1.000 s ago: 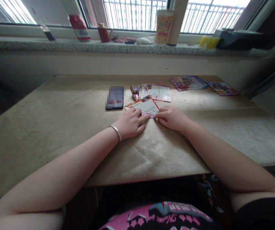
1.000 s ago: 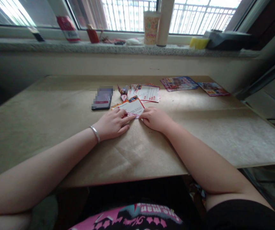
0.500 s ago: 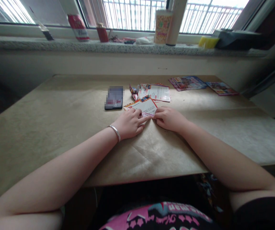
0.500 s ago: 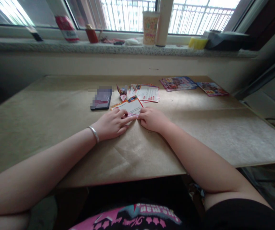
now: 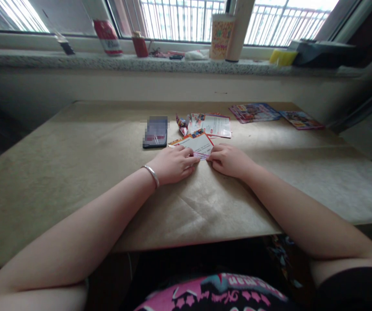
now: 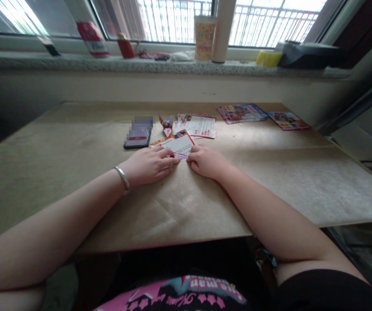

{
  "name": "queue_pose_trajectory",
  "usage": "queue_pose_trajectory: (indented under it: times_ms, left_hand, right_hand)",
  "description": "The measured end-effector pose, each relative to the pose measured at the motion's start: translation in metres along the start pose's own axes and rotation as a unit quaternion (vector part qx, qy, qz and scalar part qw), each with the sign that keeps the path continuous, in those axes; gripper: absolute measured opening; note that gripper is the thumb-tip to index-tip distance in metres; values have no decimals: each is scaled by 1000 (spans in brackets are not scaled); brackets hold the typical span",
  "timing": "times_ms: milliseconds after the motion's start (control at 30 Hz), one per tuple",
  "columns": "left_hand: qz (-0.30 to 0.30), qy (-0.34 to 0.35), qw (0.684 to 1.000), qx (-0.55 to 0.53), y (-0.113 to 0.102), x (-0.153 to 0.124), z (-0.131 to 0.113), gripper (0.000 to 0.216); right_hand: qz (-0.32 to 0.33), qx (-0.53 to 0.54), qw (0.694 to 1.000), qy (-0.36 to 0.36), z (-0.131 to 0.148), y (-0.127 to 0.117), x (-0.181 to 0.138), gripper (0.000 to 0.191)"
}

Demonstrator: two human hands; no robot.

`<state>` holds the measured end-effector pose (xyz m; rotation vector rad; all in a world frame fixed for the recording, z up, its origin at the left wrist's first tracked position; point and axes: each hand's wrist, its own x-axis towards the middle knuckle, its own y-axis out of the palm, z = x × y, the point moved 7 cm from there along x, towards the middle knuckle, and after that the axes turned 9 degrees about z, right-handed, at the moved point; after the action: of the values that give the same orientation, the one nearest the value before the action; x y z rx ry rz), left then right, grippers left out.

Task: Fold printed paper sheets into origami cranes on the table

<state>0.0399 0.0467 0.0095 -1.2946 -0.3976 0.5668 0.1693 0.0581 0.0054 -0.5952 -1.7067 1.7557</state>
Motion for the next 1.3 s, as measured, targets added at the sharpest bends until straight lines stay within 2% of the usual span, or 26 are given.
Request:
queue_pose_trajectory:
  times_ms: [133,333,800,967,1133,1233,1300]
  left_hand:
    - [13,1,1000,-25,-3,-4,9,34]
    - [-1,2,998,-70,-5,-11,24,31]
    - [41,-13,997,-70,-1,-22,40,28]
    - [18,-15,997,-77,-3,-24,43,30]
    - [1,-56,998,-23,1,-21,46,35]
    - [-51,-52,997,-13,-1,-16,39,30]
    - [-97,-18,995,-10,-3,-13,27,31]
  right_hand:
    - [-2,-2,1000,0,-1,0,0,26]
    - [-6,0,1000,-3,-1,0,0,25]
    - [-8,-3,1000,-6,-3,2,-2,23]
    - [-9,-5,1000,-12,-2,1,-3,24]
    - [-17,-5,1000,-12,-2,1,-1,24]
    - [-23,-22,999,-9,-1,1,0,22]
    - [-27,-38,999,-7,0,1,1,22]
